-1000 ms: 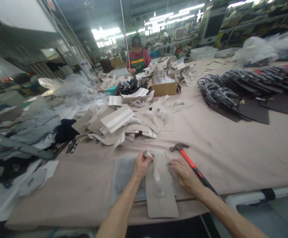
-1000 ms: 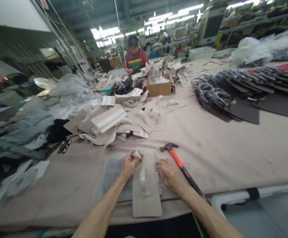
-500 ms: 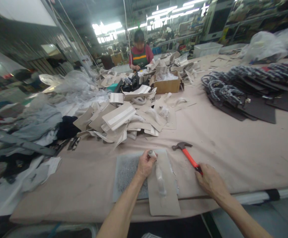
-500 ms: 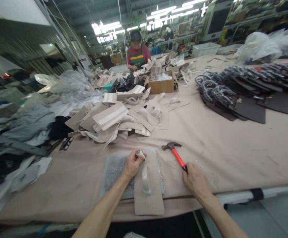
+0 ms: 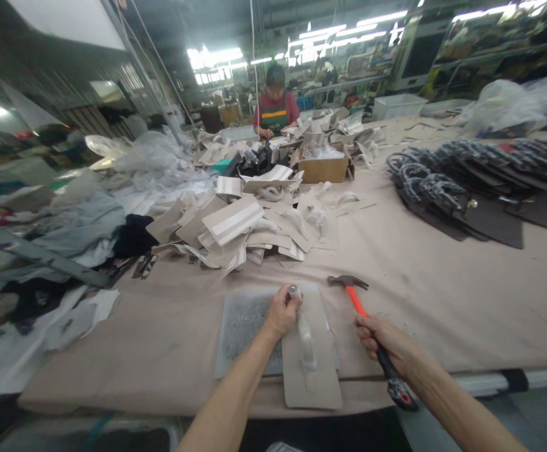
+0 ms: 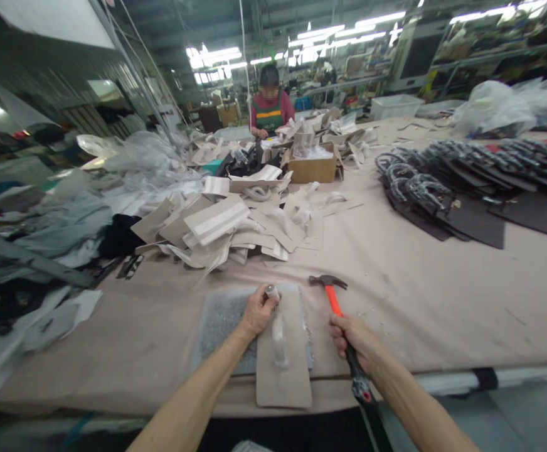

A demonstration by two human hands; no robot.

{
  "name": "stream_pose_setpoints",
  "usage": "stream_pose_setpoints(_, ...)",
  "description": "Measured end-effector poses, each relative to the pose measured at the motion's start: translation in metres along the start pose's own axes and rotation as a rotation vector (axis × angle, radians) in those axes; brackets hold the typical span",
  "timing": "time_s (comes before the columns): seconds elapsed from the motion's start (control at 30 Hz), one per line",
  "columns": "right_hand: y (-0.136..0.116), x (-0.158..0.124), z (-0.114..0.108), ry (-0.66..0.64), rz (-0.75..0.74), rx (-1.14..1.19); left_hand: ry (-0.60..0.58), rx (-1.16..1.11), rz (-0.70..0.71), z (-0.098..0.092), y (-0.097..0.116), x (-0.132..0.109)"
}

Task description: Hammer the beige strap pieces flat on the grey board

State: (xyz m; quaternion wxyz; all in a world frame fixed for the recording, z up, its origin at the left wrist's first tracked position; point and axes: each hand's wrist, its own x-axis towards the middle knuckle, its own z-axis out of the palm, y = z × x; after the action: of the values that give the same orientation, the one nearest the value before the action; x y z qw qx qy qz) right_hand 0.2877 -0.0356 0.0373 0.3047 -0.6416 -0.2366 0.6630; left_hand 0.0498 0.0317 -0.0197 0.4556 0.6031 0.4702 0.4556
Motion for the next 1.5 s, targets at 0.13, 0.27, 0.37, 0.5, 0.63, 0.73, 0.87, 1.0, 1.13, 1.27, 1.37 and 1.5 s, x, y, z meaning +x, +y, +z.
stream_pose_setpoints(0.13, -0.029, -0.028, 0.011, 0.098, -0.298, -0.202, 0.003, 0.012, -0.010, 0.001, 0.001, 0.001)
stream_pose_setpoints(0.27, -0.058, -0.063, 0.019, 0.250, -0.754, -0.681, -0.025, 0.088, 0.009, -0.001, 0.007, 0.000)
stream_pose_setpoints(0.37, -0.054, -0.069, 0.023, 0.320, -0.838, -1.037, -0.051, 0.140, 0.066, -0.002, 0.010, -0.003)
stream_pose_setpoints(0.5, -0.041, -0.061, 0.021, 0.266, -0.731, -1.390, -0.049, 0.180, 0.083, -0.001, 0.007, -0.006)
stream_pose_setpoints(0.63, -0.067, -0.080, 0.020, 0.365, -0.869, -1.294, -0.056, 0.201, 0.105, 0.000, 0.003, -0.006)
stream_pose_setpoints(0.73, -0.081, -0.097, 0.025, 0.568, -1.061, -1.022, -0.055, 0.210, 0.115, 0.000, 0.004, -0.006)
stream_pose_setpoints(0.87, -0.052, -0.081, 0.025, 0.471, -0.949, -1.141, -0.054, 0.196, 0.114, 0.000, 0.006, -0.006)
stream_pose_setpoints(1.0, -0.020, -0.054, 0.014, 0.304, -0.788, -1.360, -0.074, 0.187, 0.101, 0.001, 0.010, -0.008)
stream_pose_setpoints(1.13, -0.013, -0.039, -0.005, 0.312, -0.621, -1.488, -0.059, 0.179, 0.108, 0.002, 0.011, -0.009)
stream_pose_setpoints(1.27, 0.005, -0.011, -0.026, 0.349, -0.523, -1.456, -0.041, 0.179, 0.125, 0.002, 0.007, -0.007)
stream_pose_setpoints(1.37, 0.021, 0.009, -0.025, 0.546, -0.691, -1.497, -0.031, 0.129, 0.122, 0.003, 0.005, -0.005)
stream_pose_setpoints(1.5, 0.032, 0.007, 0.020, 0.384, -1.203, -1.434, -0.018, 0.058, 0.104, 0.006, 0.004, -0.003)
